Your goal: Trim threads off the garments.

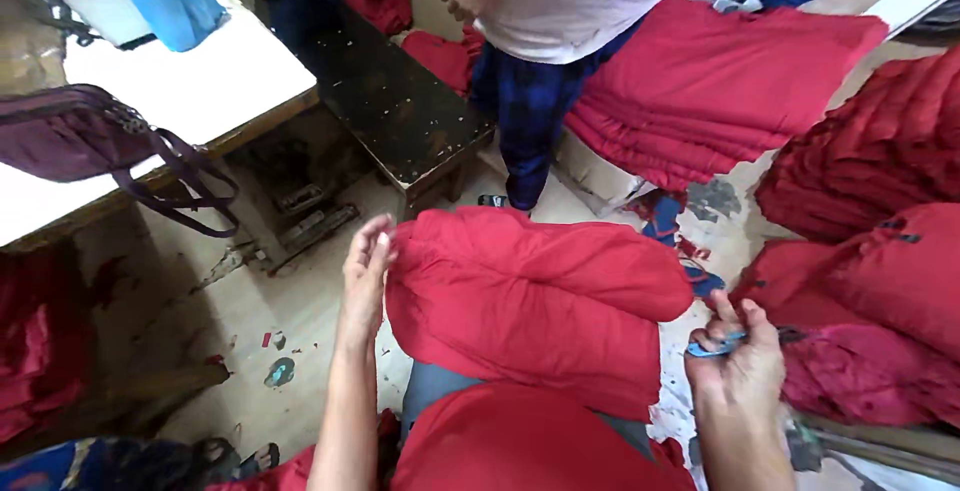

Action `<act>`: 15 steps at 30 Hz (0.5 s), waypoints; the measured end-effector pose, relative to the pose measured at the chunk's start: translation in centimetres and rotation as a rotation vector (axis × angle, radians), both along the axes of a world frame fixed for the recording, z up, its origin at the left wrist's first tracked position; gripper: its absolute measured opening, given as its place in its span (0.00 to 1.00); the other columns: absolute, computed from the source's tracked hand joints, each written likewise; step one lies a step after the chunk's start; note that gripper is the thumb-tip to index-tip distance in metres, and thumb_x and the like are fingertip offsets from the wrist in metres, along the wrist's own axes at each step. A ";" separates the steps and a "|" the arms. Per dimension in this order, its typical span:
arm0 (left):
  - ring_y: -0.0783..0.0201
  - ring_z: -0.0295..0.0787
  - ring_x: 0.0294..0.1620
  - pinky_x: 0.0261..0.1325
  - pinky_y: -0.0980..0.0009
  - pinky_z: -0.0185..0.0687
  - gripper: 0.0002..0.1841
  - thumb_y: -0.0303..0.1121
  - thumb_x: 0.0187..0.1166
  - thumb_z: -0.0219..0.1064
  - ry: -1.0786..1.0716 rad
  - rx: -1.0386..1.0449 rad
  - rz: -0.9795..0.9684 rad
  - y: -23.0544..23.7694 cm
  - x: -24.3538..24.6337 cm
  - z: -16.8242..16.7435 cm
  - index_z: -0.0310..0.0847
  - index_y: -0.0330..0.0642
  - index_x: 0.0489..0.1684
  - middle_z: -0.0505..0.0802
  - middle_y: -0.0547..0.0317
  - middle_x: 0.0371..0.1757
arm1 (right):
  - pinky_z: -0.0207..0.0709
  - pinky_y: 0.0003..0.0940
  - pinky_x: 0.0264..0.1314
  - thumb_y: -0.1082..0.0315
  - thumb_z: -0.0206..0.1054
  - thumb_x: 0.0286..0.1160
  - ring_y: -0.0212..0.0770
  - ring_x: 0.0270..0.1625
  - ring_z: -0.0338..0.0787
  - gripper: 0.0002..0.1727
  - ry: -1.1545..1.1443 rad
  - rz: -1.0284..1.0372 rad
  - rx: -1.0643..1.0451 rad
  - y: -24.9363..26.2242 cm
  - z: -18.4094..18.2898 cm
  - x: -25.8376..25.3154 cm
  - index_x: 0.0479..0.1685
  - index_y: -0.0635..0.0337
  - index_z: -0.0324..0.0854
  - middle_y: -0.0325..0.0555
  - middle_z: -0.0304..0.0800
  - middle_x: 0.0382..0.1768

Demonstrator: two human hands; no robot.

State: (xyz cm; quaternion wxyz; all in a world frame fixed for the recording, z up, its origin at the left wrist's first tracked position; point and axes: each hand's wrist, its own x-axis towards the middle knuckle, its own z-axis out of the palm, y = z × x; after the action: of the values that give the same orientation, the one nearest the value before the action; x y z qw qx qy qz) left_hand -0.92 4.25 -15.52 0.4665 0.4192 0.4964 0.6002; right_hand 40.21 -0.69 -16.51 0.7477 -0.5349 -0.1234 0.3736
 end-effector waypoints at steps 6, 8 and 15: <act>0.63 0.89 0.43 0.46 0.66 0.85 0.16 0.33 0.92 0.52 0.100 -0.496 0.188 -4.1 0.0 -4.7 0.75 0.27 0.61 0.91 0.49 0.45 | 0.76 0.16 0.26 0.69 0.53 0.88 0.18 0.22 0.80 0.11 -0.674 0.518 0.052 -0.9 -1.0 -6.6 0.56 0.67 0.76 0.29 0.90 0.34; 0.60 0.87 0.42 0.45 0.63 0.84 0.21 0.38 0.93 0.53 0.084 -0.643 0.187 -5.0 0.5 -6.0 0.69 0.29 0.71 0.89 0.45 0.50 | 0.80 0.19 0.32 0.69 0.61 0.83 0.22 0.28 0.83 0.12 -0.849 0.775 0.122 -1.0 -1.1 -9.7 0.51 0.71 0.82 0.39 0.90 0.36; 0.49 0.68 0.84 0.81 0.53 0.69 0.30 0.39 0.68 0.78 0.473 -0.217 -0.137 -6.4 0.1 -7.8 0.80 0.34 0.69 0.74 0.40 0.83 | 0.87 0.51 0.32 0.63 0.76 0.68 0.54 0.39 0.93 0.16 -1.634 1.376 0.358 0.3 -2.8 -17.1 0.51 0.60 0.84 0.55 0.88 0.46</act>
State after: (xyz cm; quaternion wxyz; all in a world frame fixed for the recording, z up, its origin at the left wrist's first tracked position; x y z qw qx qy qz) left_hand -0.84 -2.12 -23.34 0.4191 0.5279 0.6237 0.3958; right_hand 23.16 -0.41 -19.30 0.1365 -0.3211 -0.9110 0.2200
